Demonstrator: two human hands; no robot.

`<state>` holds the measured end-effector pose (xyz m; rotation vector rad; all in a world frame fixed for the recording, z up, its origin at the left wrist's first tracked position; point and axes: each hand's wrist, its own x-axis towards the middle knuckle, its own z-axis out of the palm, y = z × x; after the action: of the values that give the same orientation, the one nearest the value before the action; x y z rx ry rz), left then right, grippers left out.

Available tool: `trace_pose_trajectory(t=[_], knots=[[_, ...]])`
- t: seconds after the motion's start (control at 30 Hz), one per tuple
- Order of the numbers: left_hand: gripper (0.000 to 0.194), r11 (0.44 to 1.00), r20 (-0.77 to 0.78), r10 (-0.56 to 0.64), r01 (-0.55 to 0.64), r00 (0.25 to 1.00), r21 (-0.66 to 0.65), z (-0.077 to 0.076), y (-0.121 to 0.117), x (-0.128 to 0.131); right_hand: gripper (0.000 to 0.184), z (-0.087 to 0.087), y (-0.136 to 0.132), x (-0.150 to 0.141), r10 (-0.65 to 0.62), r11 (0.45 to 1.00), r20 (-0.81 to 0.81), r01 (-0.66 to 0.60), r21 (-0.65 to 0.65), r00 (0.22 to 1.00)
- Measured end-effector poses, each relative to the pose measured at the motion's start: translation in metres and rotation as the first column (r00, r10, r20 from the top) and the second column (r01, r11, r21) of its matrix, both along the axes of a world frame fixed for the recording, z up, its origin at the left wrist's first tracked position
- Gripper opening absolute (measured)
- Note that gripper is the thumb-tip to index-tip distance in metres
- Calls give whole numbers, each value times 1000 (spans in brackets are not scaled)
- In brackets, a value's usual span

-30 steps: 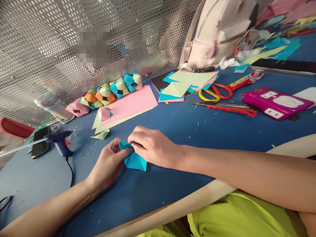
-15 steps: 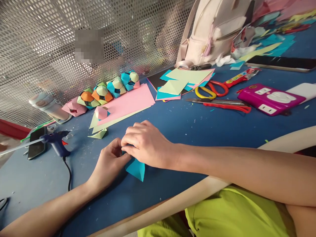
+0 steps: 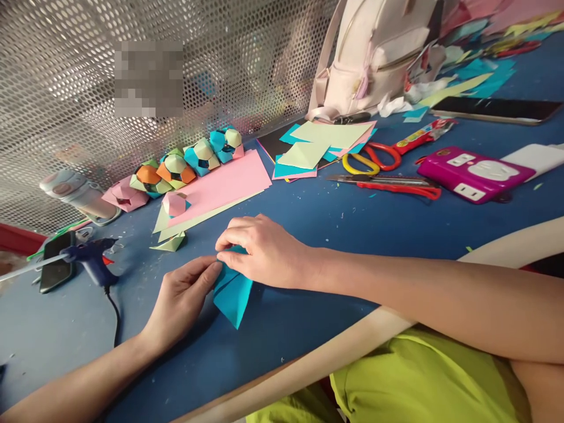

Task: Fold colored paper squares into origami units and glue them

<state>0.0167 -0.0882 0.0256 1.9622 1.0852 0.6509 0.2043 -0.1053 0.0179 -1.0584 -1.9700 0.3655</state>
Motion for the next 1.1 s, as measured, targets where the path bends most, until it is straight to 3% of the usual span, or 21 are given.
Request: trace_pose_trajectory(t=[0.2, 0.5, 0.63, 0.9, 1.0, 1.1], knots=[[25, 996, 50, 81, -80, 995, -24, -3, -2, 3, 5, 0, -3, -4, -81, 992, -57, 75, -103, 995], [19, 989, 96, 120, -110, 988, -101, -4, -3, 7, 1, -7, -3, -8, -35, 999, 3, 35, 11, 999], [18, 990, 72, 105, -97, 992, -107, -5, -2, 8, 12, -7, -2, -7, -32, 997, 59, 28, 72, 998], [4, 998, -12, 57, -57, 998, 28, -3, -3, 8, 21, -9, -3, -10, -23, 977, 189, -18, 211, 982], [6, 995, 39, 102, -102, 994, 13, -3, -1, 9, 16, -4, -5, -9, -14, 987, 55, 5, 163, 998], [11, 981, 136, 194, -191, 971, -37, -6, 6, 7, 13, 2, -8, -6, -58, 998, -147, 63, 25, 987]])
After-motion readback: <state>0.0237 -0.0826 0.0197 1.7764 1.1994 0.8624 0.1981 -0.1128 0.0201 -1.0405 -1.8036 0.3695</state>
